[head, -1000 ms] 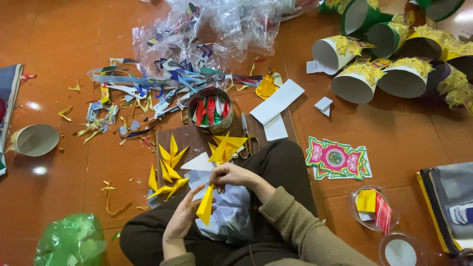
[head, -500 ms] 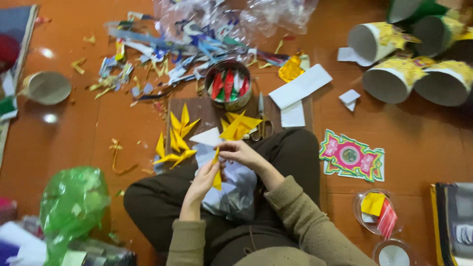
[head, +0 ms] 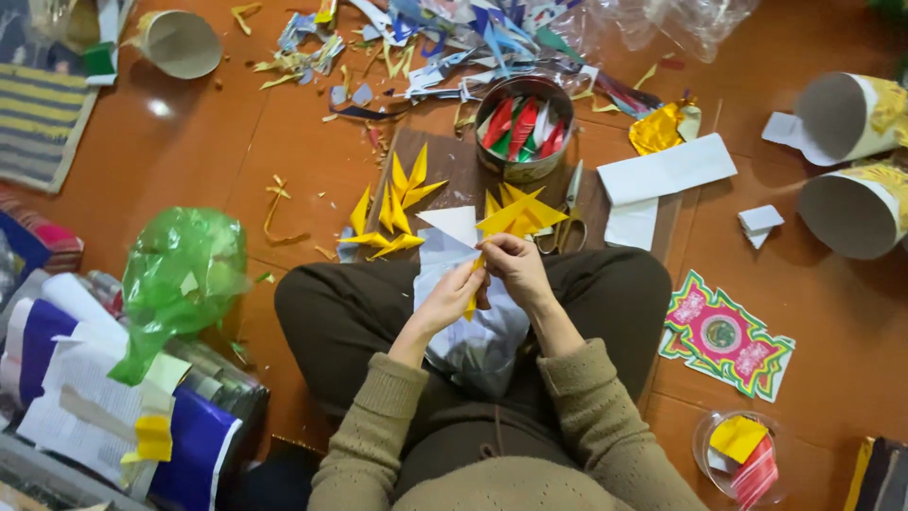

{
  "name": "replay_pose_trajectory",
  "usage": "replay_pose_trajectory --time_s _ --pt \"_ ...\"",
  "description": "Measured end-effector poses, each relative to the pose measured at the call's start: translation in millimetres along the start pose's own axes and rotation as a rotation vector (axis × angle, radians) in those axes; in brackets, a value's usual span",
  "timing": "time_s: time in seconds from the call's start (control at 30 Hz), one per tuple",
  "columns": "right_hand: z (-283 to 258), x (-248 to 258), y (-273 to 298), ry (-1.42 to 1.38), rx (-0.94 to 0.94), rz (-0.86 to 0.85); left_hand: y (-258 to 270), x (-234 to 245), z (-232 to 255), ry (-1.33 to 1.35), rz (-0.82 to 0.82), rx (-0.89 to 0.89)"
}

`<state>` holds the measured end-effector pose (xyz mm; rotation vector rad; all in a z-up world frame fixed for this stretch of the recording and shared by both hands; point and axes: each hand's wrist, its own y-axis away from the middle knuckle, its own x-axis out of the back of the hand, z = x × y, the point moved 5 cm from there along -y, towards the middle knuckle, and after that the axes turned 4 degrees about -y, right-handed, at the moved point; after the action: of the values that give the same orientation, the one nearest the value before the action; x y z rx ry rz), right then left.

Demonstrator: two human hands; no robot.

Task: Folding and assembling yellow paper points onto a white base to create a star decoration

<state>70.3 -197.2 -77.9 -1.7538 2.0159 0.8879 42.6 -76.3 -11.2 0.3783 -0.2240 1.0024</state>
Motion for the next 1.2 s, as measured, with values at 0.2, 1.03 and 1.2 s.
replay_pose_trajectory --time_s 0.2,1.03,1.2 --pt "21 19 -13 0.006 0.038 0.003 -3 -3 -14 -0.065 0.041 0.094" --pt "14 55 -24 0.213 0.059 0.268 15 8 -69 -0.076 -0.047 0.122" --pt "7 42 -15 0.383 0.119 0.196 14 21 -70 0.148 0.131 0.068"
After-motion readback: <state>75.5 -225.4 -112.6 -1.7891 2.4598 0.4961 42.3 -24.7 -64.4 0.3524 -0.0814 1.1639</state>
